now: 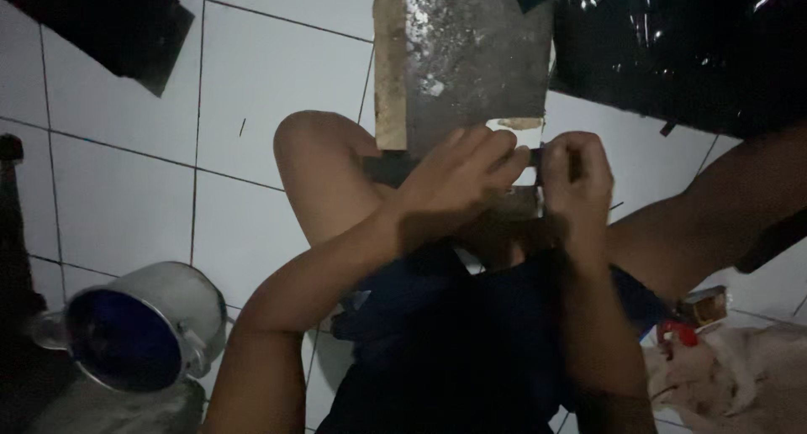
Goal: The person sits on the floor and repeatedly applies strips of black tape to a rectangular wooden block. They use a small metal tool to smooth and press the tape onto the surface, working on different sections of the block.
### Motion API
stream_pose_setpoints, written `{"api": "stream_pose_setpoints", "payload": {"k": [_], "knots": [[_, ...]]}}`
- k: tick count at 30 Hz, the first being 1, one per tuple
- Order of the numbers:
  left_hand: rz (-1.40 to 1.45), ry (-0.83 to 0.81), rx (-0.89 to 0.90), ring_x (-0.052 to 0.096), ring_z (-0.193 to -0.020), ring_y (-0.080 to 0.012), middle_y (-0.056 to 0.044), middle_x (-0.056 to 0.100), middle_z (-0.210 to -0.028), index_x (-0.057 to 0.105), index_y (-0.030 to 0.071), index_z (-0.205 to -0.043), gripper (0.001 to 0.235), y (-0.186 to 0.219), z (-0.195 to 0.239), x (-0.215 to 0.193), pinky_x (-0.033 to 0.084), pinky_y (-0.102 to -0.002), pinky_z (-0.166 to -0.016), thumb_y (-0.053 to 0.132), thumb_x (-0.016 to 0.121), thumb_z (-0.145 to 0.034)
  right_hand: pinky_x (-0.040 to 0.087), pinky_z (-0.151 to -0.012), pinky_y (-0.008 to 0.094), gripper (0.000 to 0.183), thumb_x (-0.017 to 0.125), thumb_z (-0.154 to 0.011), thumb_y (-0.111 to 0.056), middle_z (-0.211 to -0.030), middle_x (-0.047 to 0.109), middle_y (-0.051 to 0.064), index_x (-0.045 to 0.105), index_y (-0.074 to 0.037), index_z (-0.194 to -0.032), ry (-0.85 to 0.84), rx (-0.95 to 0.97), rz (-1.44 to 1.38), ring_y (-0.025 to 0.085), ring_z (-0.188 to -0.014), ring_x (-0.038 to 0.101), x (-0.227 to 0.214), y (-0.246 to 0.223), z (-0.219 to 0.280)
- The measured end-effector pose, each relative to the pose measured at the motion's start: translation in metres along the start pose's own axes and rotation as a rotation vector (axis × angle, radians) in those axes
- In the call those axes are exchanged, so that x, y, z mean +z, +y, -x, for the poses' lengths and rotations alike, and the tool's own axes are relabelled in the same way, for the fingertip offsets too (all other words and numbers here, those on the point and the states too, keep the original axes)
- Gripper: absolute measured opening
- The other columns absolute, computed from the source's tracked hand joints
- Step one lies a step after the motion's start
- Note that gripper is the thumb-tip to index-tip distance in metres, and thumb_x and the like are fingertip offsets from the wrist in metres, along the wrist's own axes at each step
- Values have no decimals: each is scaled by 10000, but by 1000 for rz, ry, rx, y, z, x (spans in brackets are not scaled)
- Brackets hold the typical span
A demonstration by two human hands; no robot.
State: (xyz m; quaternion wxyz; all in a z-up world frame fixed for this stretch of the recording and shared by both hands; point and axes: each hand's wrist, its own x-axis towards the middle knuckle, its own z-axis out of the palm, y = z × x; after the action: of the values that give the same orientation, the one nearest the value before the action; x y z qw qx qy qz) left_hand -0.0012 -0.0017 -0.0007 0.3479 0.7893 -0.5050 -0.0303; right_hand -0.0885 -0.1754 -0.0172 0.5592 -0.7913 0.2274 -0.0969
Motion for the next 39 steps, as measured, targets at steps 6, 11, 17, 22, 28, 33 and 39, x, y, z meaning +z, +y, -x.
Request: {"api": "stream_pose_setpoints", "payload": {"k": [6, 11, 17, 22, 28, 33, 39], "knots": [[30, -13, -54, 588, -1074, -270, -93, 591, -1169, 662, 43, -1284, 364, -4, -6, 5, 503, -405, -937, 94, 653, -924, 429, -639, 272, 197, 574, -1127, -174, -842, 593, 20, 573, -27, -996, 73, 154, -1, 77, -719, 487, 11, -2, -3], [107, -72, -134, 598, -1004, -256, -82, 605, -1134, 694, 70, -1247, 364, -7, -1, -4, 509, -392, -885, 75, 696, -883, 440, -595, 232, 217, 526, -1144, -182, -886, 561, 31, 580, -20, -1009, -43, -125, 127, 67, -693, 494, 3, 6, -10], [85, 12, -91, 593, -961, -236, -60, 626, -1080, 732, 61, -1263, 350, -7, -7, -9, 507, -363, -837, 38, 757, -915, 409, -576, 232, 181, 578, -1087, -223, -776, 559, -20, 564, -83, -973, -24, 397, -358, 56, -653, 482, -2, 21, -24], [33, -5, -107, 593, -941, -197, -36, 617, -1069, 731, 82, -1234, 287, -6, -12, -5, 501, -345, -800, 88, 781, -952, 411, -595, 248, 195, 581, -1097, -229, -764, 534, -16, 541, -100, -956, -37, 357, -386, 74, -662, 478, -7, 38, -34], [1, -21, -75, 565, -915, -184, -26, 598, -1087, 737, 67, -1242, 314, -6, -15, -8, 490, -341, -790, 96, 770, -931, 418, -616, 280, 261, 549, -1122, -257, -789, 532, 2, 543, -86, -924, -39, 307, -230, 98, -680, 480, -13, 68, -45], [10, -48, -86, 565, -914, -174, -13, 599, -1086, 718, 86, -1265, 335, -6, -16, -5, 487, -345, -799, 100, 764, -934, 462, -636, 273, 278, 567, -1118, -292, -770, 530, 7, 545, -96, -921, -5, 359, -177, 97, -680, 509, -12, 97, -56], [49, -32, -86, 587, -964, -178, -17, 593, -1123, 692, 81, -1264, 334, -4, -19, -2, 486, -353, -835, 139, 759, -943, 458, -642, 289, 293, 592, -1103, -292, -791, 574, 9, 566, -78, -904, 52, 483, -163, 115, -693, 505, -9, 126, -68]]}}
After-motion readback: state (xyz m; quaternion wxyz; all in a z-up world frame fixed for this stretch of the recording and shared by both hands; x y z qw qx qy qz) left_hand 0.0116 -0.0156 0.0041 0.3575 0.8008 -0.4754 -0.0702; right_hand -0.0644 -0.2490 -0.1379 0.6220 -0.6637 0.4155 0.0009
